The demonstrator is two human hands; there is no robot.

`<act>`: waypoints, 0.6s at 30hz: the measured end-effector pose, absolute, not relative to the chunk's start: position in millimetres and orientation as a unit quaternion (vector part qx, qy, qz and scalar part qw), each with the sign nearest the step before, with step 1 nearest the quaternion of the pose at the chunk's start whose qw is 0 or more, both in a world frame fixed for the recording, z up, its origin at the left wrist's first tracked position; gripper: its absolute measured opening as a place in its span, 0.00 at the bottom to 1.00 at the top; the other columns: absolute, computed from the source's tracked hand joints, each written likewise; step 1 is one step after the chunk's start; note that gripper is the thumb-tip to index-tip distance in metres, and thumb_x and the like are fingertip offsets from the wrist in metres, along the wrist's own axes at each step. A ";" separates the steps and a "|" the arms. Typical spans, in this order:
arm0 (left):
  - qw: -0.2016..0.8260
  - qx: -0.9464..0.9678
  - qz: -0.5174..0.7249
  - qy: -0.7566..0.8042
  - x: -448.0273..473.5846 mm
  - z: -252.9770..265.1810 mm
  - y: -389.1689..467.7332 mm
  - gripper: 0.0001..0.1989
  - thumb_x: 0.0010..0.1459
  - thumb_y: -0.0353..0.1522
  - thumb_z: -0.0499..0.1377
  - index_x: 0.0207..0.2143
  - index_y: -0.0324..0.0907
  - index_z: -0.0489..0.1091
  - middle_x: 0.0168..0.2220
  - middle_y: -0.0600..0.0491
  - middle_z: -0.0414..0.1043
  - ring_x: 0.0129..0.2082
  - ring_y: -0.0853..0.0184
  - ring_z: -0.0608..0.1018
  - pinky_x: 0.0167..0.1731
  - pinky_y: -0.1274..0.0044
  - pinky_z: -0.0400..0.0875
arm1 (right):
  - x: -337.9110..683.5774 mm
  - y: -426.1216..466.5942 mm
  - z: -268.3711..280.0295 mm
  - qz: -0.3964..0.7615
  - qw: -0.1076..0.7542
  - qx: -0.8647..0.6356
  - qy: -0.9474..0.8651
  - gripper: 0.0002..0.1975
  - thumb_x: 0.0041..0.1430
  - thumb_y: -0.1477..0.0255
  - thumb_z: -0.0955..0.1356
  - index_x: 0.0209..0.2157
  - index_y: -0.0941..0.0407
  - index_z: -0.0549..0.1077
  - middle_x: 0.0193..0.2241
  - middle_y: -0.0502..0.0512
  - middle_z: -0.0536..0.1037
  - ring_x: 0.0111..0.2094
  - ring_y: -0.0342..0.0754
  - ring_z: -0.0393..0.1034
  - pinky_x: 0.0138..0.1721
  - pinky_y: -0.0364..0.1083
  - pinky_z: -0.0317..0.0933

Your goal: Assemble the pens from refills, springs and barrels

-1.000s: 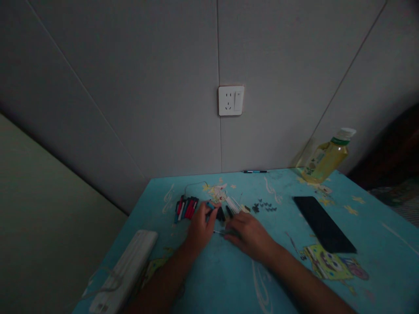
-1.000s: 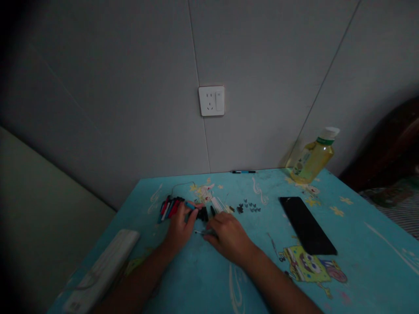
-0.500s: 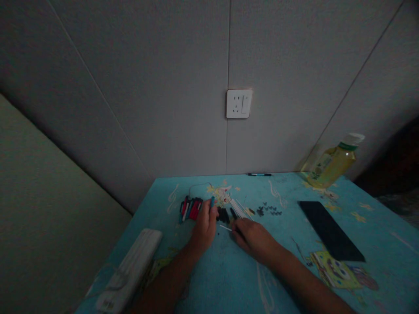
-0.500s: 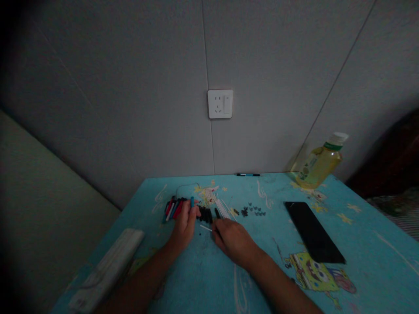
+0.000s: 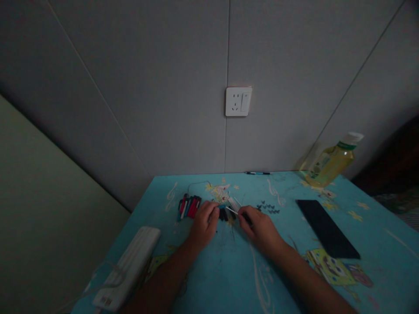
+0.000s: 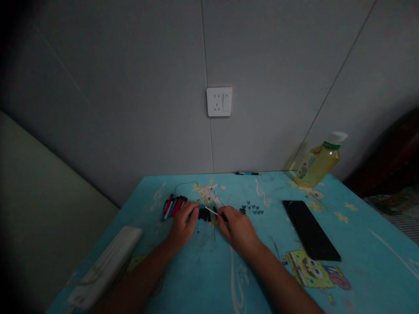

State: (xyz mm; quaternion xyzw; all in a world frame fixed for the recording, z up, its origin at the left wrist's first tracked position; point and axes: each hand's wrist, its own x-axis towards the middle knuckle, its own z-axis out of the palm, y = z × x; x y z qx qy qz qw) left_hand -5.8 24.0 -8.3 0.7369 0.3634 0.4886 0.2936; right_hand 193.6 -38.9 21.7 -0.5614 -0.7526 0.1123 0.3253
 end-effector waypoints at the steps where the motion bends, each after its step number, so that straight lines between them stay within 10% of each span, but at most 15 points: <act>1: 0.295 0.740 0.485 0.360 -5.7 -7.4 23.6 0.10 0.64 0.33 0.53 0.42 0.45 0.74 0.38 0.48 0.72 0.41 0.60 0.73 0.44 0.71 0.64 | 193.5 -38.8 21.6 0.111 0.324 -0.563 -0.752 0.07 0.66 0.70 0.61 0.39 0.54 0.70 0.31 0.53 0.75 0.31 0.47 0.71 0.34 0.43 0.63; 18: 0.113 0.874 0.373 0.290 -10.6 -17.3 23.8 0.14 0.64 0.33 0.55 0.52 0.46 0.72 0.37 0.49 0.71 0.39 0.64 0.74 0.40 0.71 0.72 | 197.6 -35.2 11.3 0.167 0.376 -0.586 -0.699 0.07 0.63 0.66 0.67 0.41 0.53 0.73 0.34 0.52 0.79 0.34 0.49 0.74 0.38 0.45 0.64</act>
